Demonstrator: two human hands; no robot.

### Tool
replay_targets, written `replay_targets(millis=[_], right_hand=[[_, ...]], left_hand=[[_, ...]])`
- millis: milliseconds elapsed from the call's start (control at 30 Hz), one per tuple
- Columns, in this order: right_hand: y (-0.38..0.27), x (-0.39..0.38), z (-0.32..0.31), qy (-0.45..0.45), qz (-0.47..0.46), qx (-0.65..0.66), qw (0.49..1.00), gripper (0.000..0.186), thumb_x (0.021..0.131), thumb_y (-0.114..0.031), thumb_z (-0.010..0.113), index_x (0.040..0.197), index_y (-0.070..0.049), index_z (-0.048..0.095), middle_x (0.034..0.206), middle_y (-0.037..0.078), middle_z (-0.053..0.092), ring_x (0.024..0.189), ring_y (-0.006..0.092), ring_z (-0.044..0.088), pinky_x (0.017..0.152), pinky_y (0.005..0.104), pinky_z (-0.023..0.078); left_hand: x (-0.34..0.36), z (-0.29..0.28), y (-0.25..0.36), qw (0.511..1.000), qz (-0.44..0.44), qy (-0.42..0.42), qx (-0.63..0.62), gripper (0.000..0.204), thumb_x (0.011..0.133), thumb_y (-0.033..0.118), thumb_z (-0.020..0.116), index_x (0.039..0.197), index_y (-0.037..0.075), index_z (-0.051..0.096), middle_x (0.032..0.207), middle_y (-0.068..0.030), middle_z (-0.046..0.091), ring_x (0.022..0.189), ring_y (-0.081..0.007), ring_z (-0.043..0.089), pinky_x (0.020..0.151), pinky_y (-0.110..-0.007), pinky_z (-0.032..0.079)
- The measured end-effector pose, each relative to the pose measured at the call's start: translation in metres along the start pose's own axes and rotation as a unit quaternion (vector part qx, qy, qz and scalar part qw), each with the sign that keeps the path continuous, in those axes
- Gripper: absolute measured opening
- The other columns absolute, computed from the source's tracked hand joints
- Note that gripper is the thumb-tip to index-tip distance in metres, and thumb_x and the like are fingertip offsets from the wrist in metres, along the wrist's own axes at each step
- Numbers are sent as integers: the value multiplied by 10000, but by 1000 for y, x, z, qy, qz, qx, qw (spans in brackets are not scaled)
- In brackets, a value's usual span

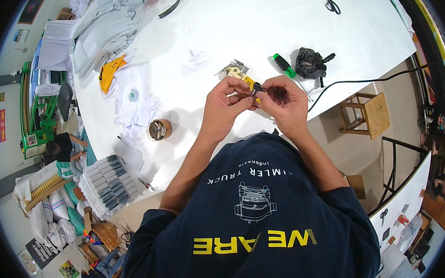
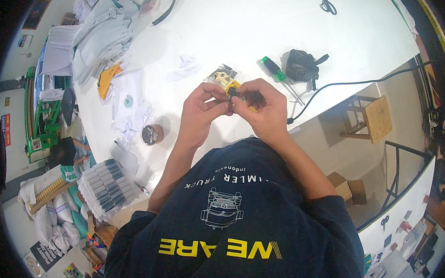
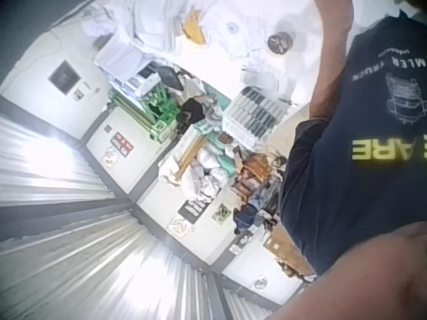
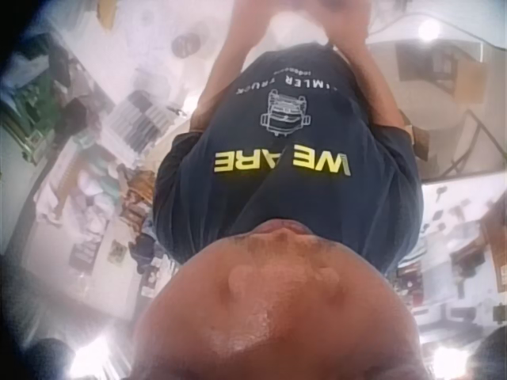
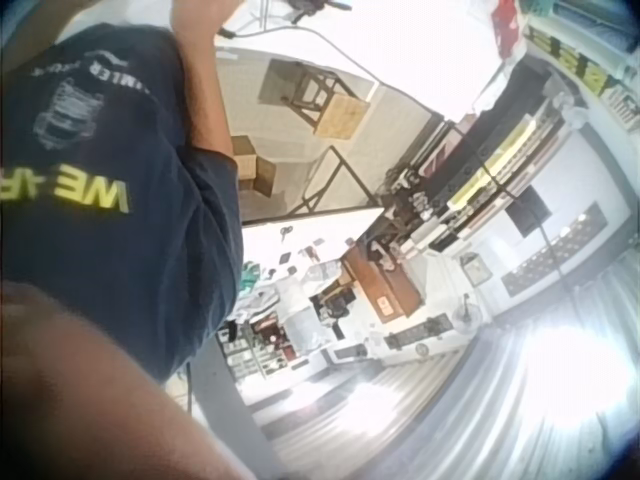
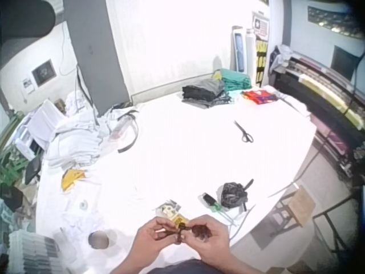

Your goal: The person handles a metal component and a handheld electric fabric cutter, inserting a screw and tightening it with a screwdriver.

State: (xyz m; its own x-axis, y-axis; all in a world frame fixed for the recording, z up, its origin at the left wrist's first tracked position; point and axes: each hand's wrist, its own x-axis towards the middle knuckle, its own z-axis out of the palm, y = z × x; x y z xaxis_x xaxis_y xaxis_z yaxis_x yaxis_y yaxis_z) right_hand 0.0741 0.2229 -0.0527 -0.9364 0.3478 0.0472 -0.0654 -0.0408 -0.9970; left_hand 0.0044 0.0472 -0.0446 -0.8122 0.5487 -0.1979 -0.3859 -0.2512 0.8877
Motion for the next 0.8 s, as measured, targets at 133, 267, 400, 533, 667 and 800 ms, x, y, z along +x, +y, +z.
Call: replay_targets(millis=[133,267,400,533,667,800], right_hand=[[11,7,-7,24,103,130,986,90,979,-23,733,1061,1,705,889,27,670,736,57,534,668,211,438],[4,11,-14,-17,246,309,919,141,1019,-129,709,1031,11,704,859,46,695,678,70,533,635,213,439],[8,11,-13,-69,271,271,921,136,1021,-128,709,1028,8,700,864,64,701,679,71,525,620,210,427],[8,9,-7,-63,250,218,941,108,1025,-117,714,1024,-9,706,866,67,715,682,66,516,596,203,392],[9,9,-8,-81,238,201,947,102,1015,-113,733,1029,-15,710,851,50,719,677,54,520,586,196,383],[8,12,-8,-105,243,151,953,103,1011,-113,745,1025,-15,717,837,27,714,678,38,528,586,196,385]], left_hand=[[0,-6,-5,999,-5,2,36,252,940,-92,736,1170,-39,648,1079,-155,731,987,-267,778,883,-349,633],[1,-13,-1,998,-2,12,64,233,936,-94,744,1150,-48,666,1090,-182,753,1009,-265,781,906,-358,639],[1,-16,2,997,-1,-13,80,230,932,-93,744,1150,-57,679,1086,-176,762,1009,-245,779,926,-351,640],[-1,-16,4,997,-22,-23,67,214,934,-98,733,1139,-65,683,1086,-167,760,1024,-226,774,948,-329,636],[-1,-18,4,997,-27,-28,63,209,937,-107,724,1139,-73,684,1091,-183,758,1027,-230,773,960,-332,633],[-1,-20,6,997,-24,-32,73,233,942,-117,712,1165,-68,665,1103,-177,759,1051,-219,766,965,-332,632]])
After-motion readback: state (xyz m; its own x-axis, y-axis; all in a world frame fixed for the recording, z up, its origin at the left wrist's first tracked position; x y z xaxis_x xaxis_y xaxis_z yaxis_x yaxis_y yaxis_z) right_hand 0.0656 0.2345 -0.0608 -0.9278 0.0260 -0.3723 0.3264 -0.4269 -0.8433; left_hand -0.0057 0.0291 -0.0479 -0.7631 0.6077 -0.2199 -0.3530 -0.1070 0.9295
